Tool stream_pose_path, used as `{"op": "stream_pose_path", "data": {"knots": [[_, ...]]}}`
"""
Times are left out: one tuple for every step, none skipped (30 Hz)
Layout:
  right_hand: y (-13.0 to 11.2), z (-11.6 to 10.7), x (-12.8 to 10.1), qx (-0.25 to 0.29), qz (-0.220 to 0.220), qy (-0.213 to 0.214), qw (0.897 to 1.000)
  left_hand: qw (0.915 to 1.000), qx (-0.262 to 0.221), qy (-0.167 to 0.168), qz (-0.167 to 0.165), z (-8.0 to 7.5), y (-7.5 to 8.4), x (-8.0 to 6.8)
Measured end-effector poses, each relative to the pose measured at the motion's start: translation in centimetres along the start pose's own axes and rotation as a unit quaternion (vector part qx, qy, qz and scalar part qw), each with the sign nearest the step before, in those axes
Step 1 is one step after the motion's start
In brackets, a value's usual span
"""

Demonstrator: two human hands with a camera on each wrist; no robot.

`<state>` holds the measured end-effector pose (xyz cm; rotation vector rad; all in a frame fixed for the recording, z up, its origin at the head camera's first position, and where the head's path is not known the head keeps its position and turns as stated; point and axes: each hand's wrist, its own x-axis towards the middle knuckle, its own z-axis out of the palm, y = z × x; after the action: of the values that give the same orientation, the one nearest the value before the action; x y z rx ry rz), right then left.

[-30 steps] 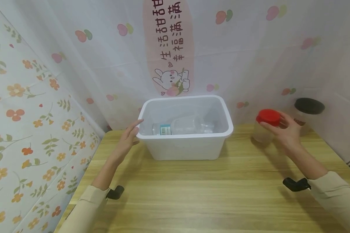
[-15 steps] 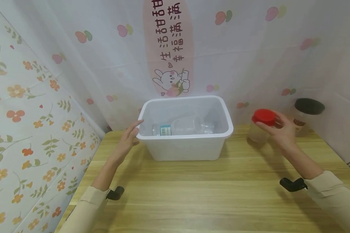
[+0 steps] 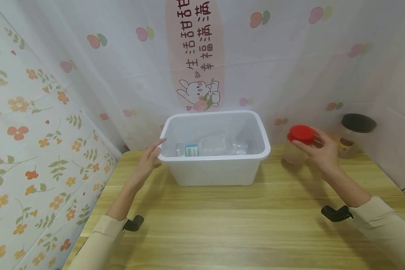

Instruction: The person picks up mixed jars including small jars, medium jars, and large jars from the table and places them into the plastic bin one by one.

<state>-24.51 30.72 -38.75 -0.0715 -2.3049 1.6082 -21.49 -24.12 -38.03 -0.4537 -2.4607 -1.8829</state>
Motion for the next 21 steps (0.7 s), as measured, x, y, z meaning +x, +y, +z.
{"op": "stream_pose_path", "data": {"knots": [[-0.1, 0.0, 0.0, -0.001, 0.000, 0.000, 1.000, 1.0000, 0.000, 0.000, 0.001, 0.0, 0.0, 0.0], [-0.1, 0.1, 0.0, -0.001, 0.001, -0.001, 1.000, 1.0000, -0.001, -0.001, 0.001, 0.0, 0.1, 0.0], [-0.1, 0.1, 0.0, -0.002, 0.001, -0.002, 1.000, 1.0000, -0.001, -0.002, 0.002, 0.0, 0.1, 0.0], [-0.2, 0.2, 0.0, -0.005, 0.000, -0.003, 1.000, 1.0000, -0.001, -0.002, 0.001, 0.0, 0.1, 0.0], [-0.2, 0.2, 0.0, -0.007, -0.002, -0.004, 1.000, 1.0000, -0.001, -0.001, 0.001, 0.0, 0.1, 0.0], [-0.2, 0.2, 0.0, -0.009, -0.004, -0.006, 1.000, 1.0000, -0.001, 0.000, 0.001, 0.0, 0.1, 0.0], [-0.2, 0.3, -0.1, -0.011, -0.006, -0.007, 1.000, 1.0000, -0.001, -0.001, 0.001, 0.0, 0.1, 0.0], [-0.3, 0.3, -0.1, -0.012, -0.007, -0.008, 1.000, 1.0000, -0.001, 0.000, 0.001, 0.0, 0.0, 0.1], [-0.3, 0.3, -0.1, -0.015, -0.010, -0.010, 1.000, 1.0000, -0.001, 0.000, 0.002, 0.0, 0.0, 0.1], [-0.3, 0.3, -0.1, -0.017, -0.011, -0.010, 1.000, 1.0000, -0.002, 0.000, 0.002, 0.0, 0.0, 0.1], [-0.4, 0.3, -0.1, -0.019, -0.012, -0.010, 1.000, 1.0000, -0.003, -0.001, 0.003, 0.0, 0.0, 0.1], [-0.4, 0.3, -0.2, -0.020, -0.011, -0.010, 1.000, 1.0000, -0.003, -0.001, 0.004, 0.0, 0.0, 0.2], [-0.5, 0.3, -0.2, -0.021, -0.011, -0.010, 1.000, 1.0000, -0.004, -0.002, 0.005, 0.0, -0.1, 0.2], [-0.6, 0.3, -0.2, -0.021, -0.011, -0.010, 1.000, 1.0000, -0.004, -0.001, 0.004, 0.0, -0.1, 0.2], [-0.6, 0.3, -0.2, -0.022, -0.012, -0.011, 1.000, 1.0000, -0.004, -0.001, 0.005, 0.0, -0.1, 0.2], [-0.7, 0.3, -0.2, -0.021, -0.012, -0.011, 1.000, 1.0000, -0.005, 0.000, 0.005, 0.1, -0.1, 0.2], [-0.8, 0.4, -0.1, -0.019, -0.012, -0.012, 1.000, 1.0000, -0.005, 0.000, 0.005, 0.1, -0.1, 0.2], [-0.9, 0.4, -0.1, -0.018, -0.012, -0.012, 1.000, 1.0000, -0.006, 0.001, 0.004, 0.1, -0.1, 0.2], [-1.0, 0.4, -0.1, -0.014, -0.012, -0.013, 1.000, 1.0000, -0.006, 0.001, 0.004, 0.1, -0.1, 0.2], [-1.1, 0.4, -0.1, -0.011, -0.013, -0.013, 1.000, 1.0000, -0.007, 0.001, 0.004, 0.1, -0.1, 0.2], [-1.2, 0.5, -0.1, -0.008, -0.013, -0.012, 1.000, 1.0000, -0.008, 0.001, 0.004, 0.1, -0.1, 0.2]]}}
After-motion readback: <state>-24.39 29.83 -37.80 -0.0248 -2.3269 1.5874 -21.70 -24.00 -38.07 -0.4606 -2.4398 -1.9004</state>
